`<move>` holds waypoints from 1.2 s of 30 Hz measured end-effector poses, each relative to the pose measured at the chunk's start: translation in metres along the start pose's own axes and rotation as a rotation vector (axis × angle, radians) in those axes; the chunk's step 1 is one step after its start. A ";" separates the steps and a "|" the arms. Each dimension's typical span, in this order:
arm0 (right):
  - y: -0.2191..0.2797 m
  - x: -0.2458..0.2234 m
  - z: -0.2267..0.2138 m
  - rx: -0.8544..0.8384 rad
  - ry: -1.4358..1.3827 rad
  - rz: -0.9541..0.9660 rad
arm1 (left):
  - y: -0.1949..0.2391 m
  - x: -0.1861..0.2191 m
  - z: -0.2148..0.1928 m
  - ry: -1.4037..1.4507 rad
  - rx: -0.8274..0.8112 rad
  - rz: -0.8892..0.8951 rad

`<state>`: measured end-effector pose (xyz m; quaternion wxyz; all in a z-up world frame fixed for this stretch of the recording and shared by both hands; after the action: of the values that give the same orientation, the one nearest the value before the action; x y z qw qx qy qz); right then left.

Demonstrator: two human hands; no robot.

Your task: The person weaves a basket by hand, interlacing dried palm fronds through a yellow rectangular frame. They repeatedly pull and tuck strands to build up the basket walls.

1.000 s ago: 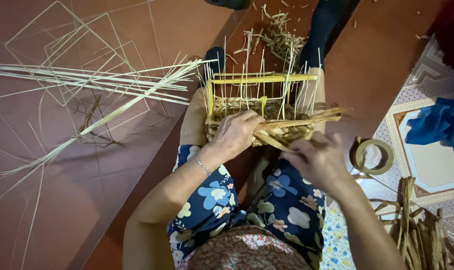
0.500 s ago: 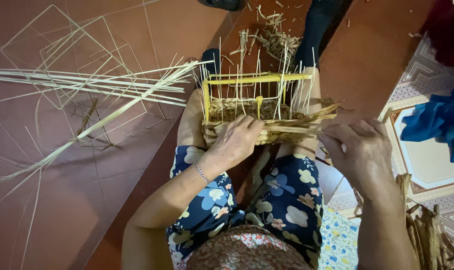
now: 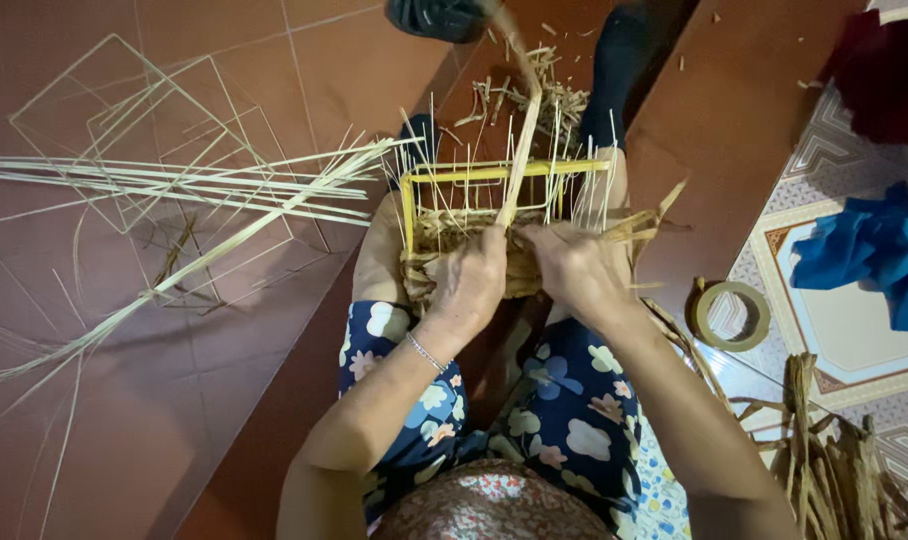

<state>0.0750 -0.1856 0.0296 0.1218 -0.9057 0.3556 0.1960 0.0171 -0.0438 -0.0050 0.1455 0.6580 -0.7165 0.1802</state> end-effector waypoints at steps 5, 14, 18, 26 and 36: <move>-0.024 0.033 0.018 -0.244 -0.225 0.257 | -0.001 0.009 0.002 -0.243 -0.201 0.043; -0.027 0.040 0.039 -0.158 -0.849 0.283 | -0.045 -0.014 -0.024 0.229 -0.815 -0.152; -0.009 0.043 0.039 -0.111 -0.465 0.549 | -0.018 -0.006 -0.032 0.386 -0.454 -0.110; 0.008 0.067 0.049 0.266 -0.786 0.280 | 0.054 -0.044 -0.068 0.237 0.332 0.072; -0.008 0.017 -0.005 -0.392 -0.392 0.686 | 0.029 -0.092 -0.054 0.357 0.069 -0.237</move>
<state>0.0938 -0.1917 0.0275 -0.0594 -0.6870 0.5618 0.4570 -0.0050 0.0645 0.0001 0.2673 0.6999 -0.5906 0.2999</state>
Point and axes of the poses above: each hand's wrist, its own y-axis away from the middle knuckle, its own z-axis out of the palm, x = y × z, the point moved 3 cm from there along -y, towards the middle knuckle, and after that the axes turned 11 degrees about -x, right-handed, at the moved point
